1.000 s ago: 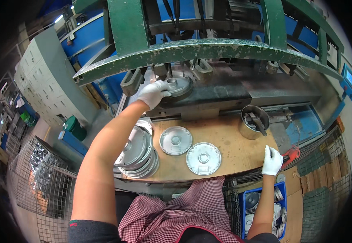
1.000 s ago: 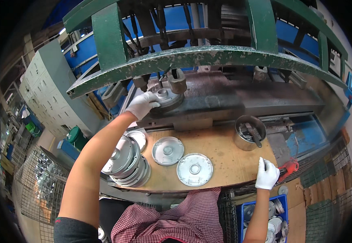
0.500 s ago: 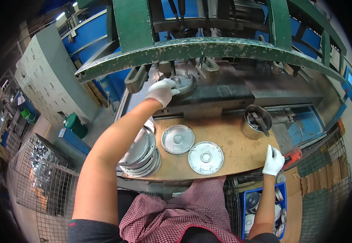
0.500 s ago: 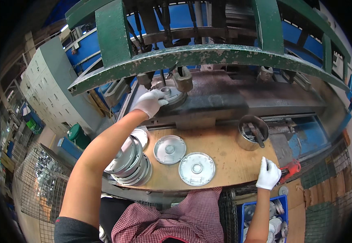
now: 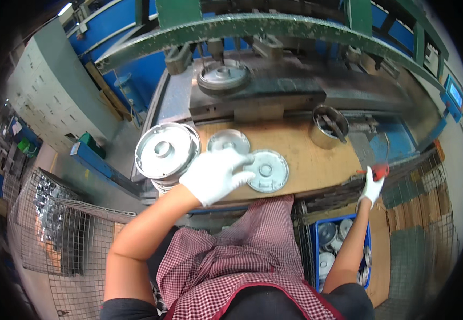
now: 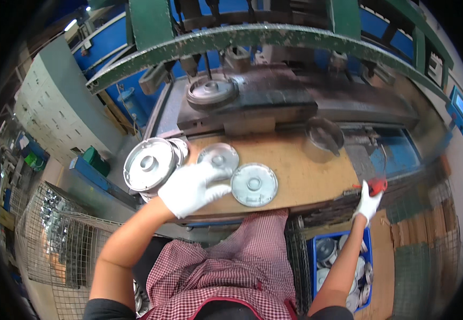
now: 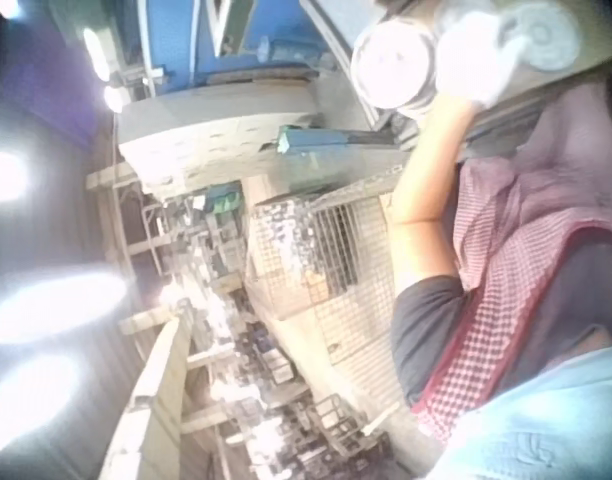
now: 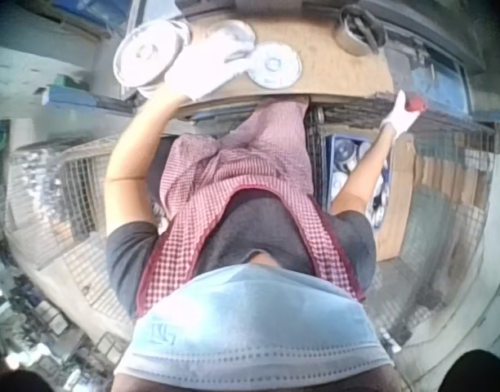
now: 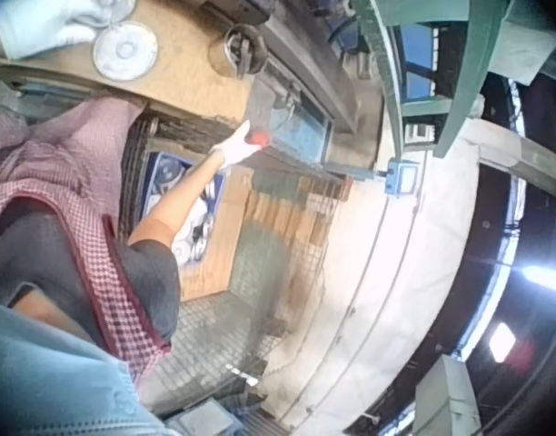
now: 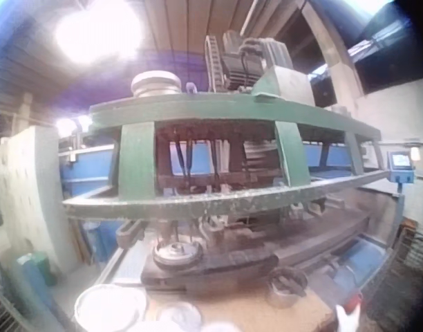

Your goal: Assembling and checking metal components using a fabrication machine and pneumatic tool.

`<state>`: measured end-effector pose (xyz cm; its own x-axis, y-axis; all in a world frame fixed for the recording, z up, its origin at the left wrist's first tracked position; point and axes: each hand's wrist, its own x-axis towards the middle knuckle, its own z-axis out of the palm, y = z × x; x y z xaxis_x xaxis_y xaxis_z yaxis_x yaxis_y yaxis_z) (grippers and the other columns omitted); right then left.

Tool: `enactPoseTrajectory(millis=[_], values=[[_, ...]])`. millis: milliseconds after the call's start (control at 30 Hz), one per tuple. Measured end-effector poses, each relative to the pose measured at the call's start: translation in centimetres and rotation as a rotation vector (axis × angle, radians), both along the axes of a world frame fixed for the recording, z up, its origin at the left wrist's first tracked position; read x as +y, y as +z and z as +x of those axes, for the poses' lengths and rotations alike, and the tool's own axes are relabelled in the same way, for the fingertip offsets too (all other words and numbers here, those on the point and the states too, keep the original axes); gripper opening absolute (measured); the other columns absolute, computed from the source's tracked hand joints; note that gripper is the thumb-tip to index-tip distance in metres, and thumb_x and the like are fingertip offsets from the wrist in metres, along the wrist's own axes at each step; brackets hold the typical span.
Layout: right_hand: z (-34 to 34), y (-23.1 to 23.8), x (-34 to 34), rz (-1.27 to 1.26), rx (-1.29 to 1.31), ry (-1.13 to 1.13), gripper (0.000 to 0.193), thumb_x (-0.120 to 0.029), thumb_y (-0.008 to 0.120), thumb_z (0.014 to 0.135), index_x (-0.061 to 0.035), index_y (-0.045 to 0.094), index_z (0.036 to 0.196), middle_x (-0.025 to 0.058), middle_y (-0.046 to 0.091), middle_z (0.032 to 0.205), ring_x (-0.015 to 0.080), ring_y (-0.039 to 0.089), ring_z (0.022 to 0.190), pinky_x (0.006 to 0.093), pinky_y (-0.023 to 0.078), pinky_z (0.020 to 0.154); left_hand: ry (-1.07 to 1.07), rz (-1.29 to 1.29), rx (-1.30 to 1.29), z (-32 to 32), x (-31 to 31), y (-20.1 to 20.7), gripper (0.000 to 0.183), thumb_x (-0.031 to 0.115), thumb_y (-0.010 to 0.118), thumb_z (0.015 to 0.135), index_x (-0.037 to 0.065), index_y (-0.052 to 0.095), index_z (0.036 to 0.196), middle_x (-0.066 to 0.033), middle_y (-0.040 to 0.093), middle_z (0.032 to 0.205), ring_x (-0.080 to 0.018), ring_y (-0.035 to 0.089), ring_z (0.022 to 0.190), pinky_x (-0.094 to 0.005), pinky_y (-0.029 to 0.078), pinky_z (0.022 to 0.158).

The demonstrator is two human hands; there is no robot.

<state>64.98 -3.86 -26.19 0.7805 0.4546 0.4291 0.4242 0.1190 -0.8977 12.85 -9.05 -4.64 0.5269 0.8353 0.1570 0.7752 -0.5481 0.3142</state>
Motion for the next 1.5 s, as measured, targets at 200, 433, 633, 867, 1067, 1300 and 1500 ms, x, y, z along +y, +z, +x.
enactPoseTrajectory(millis=[200,433,633,867,1067,1300,1500], values=[[-3.2,7.1,-1.5,-0.414,-0.074,-0.297,0.064,-0.045,0.077,0.076,0.0038,0.061,0.113,0.0134,0.067,0.104,0.024,0.064,0.093,0.0365,0.049,0.085,0.231,-0.199,-0.065,1.0,-2.5,-11.0,0.063,0.045,0.06,0.089,0.01,0.045,0.139,-0.0236,0.055,0.128,-0.0409,0.059,0.108,-0.0446,0.048,0.092],[-15.6,17.2,-5.4,-0.717,-0.05,0.85,0.037,-0.042,0.069,0.082,-0.0074,0.068,0.096,0.0033,0.064,0.067,0.0115,0.056,0.05,0.027,0.042,0.04,0.335,-0.06,-0.042,3.4,-0.4,-14.7,0.064,0.049,0.072,0.076,0.008,0.058,0.123,-0.0236,0.046,0.138,-0.0383,0.062,0.104,-0.0449,0.051,0.087],[-21.8,16.2,-4.7,-1.217,-0.959,0.721,0.057,-0.055,0.052,0.088,-0.0033,0.064,0.111,0.023,0.065,0.111,0.0386,0.061,0.103,0.0425,0.048,0.09,0.371,-0.048,-0.07,3.9,0.1,-14.9,0.05,0.047,0.074,0.073,0.007,0.065,0.102,-0.0211,0.053,0.13,-0.0357,0.065,0.095,-0.0451,0.052,0.081],[-26.9,13.9,-2.7,-1.117,-0.978,0.849,0.059,-0.056,0.052,0.088,-0.003,0.062,0.113,0.0226,0.065,0.109,0.0387,0.061,0.103,0.043,0.048,0.09,0.365,-0.057,-0.083,3.6,0.0,-14.6,0.052,0.049,0.074,0.073,0.007,0.065,0.103,-0.0204,0.055,0.126,-0.0359,0.065,0.096,-0.0456,0.052,0.081],[-25.7,11.1,-2.0,-1.034,-1.135,0.986,0.06,-0.057,0.052,0.088,-0.0028,0.062,0.113,0.0227,0.066,0.108,0.0384,0.062,0.101,0.0429,0.048,0.089,0.35,-0.106,-0.12,3.7,-0.2,-15.0,0.054,0.048,0.074,0.073,0.006,0.064,0.106,-0.0189,0.054,0.13,-0.0362,0.064,0.099,-0.0455,0.051,0.083],[-25.1,16.9,-7.8,-1.287,-0.993,0.914,0.059,-0.057,0.055,0.087,-0.0026,0.064,0.108,0.0229,0.067,0.101,0.0378,0.063,0.098,0.0424,0.048,0.088,0.375,-0.057,-0.112,3.4,0.1,-14.9,0.059,0.05,0.074,0.073,0.006,0.063,0.11,-0.018,0.055,0.128,-0.0361,0.064,0.099,-0.0455,0.051,0.084],[-20.3,16.5,-8.0,-1.267,-0.944,0.784,0.057,-0.052,0.06,0.085,0.0003,0.064,0.109,0.0234,0.067,0.102,0.0385,0.064,0.096,0.041,0.05,0.085,0.395,-0.041,-0.108,3.7,0.4,-15.3,0.057,0.05,0.076,0.07,0.007,0.065,0.106,-0.0171,0.056,0.13,-0.0334,0.064,0.1,-0.0431,0.051,0.084]])
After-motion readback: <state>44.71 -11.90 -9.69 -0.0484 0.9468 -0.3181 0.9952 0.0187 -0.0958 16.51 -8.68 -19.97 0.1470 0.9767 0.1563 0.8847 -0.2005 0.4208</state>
